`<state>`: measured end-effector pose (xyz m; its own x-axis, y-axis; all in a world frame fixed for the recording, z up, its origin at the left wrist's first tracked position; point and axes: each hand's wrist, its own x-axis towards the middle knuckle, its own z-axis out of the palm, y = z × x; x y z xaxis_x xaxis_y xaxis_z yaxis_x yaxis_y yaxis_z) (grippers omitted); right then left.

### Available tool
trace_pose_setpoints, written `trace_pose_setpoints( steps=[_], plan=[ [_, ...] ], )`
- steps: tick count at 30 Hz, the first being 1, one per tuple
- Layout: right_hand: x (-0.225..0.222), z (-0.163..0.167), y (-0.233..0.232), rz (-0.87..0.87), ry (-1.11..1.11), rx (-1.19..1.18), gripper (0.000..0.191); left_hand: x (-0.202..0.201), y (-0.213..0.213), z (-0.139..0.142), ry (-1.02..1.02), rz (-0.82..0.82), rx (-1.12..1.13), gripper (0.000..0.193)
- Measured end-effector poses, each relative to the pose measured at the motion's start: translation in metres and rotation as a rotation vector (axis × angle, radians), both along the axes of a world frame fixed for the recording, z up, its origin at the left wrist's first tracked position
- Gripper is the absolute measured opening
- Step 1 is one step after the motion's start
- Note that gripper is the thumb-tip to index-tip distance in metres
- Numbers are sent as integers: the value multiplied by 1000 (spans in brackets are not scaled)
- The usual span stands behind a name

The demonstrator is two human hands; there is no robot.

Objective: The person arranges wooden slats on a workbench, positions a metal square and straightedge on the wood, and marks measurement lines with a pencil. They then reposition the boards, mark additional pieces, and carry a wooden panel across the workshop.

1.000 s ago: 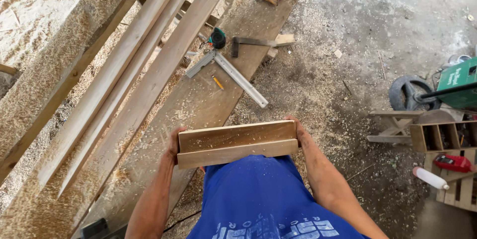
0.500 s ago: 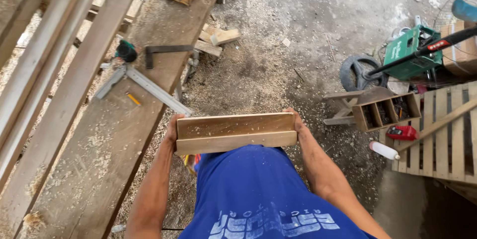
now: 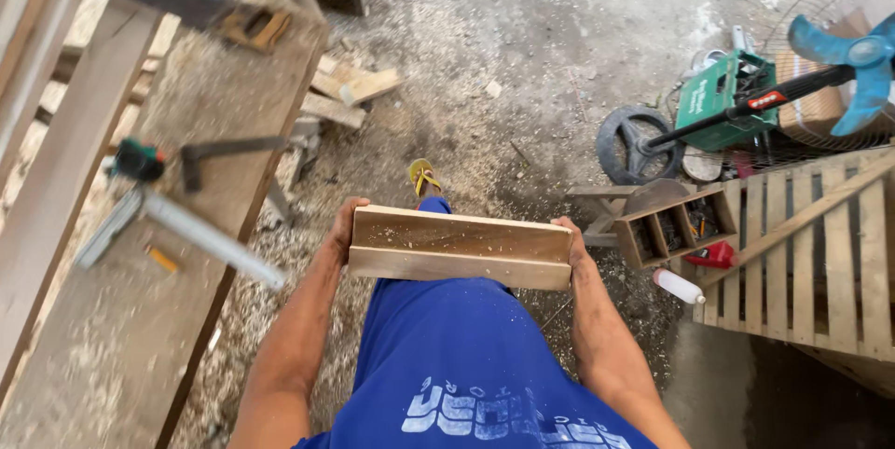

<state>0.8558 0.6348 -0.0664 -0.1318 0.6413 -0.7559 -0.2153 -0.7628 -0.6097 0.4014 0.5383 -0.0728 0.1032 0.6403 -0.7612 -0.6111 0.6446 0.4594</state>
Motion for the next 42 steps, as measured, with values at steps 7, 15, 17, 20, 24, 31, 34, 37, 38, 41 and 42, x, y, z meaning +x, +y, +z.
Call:
trace_pose_setpoints(
  steps=[7, 15, 17, 20, 24, 31, 34, 37, 38, 41, 42],
  plan=[
    [23, -15, 107, -153, 44, -53, 32, 18, 211, -13, 84, -205, 96, 47],
    [26, 4, 308, -133, -24, -45, 31, 17, 411, -8, -46, -210, 71, 53],
    [28, 6, 356, -137, -22, -117, 33, 17, 433, -13, -17, -160, 15, 52],
    [25, -3, 417, -70, 38, -231, 37, 11, 461, -23, -7, -54, 54, 46],
    [8, -29, 524, 2, 57, -58, 36, -5, 518, -36, -116, 49, -23, 50],
    [-34, -30, 766, 204, -37, -70, 42, -26, 669, -40, -46, 242, 91, 47],
    [-58, -13, 859, 283, -37, -89, 44, -34, 734, -39, 0, 385, 123, 39],
    [-86, -5, 934, 388, -68, -141, 45, -44, 770, -37, -95, 434, 189, 35],
    [-98, -5, 959, 418, -76, -151, 45, -48, 781, -37, -144, 438, 226, 35],
    [-137, -14, 1038, 492, -39, -113, 45, -64, 822, -43, -7, 509, -15, 47],
    [-151, -19, 1066, 501, -38, -113, 45, -70, 840, -48, 2, 528, -8, 48]
  ],
)
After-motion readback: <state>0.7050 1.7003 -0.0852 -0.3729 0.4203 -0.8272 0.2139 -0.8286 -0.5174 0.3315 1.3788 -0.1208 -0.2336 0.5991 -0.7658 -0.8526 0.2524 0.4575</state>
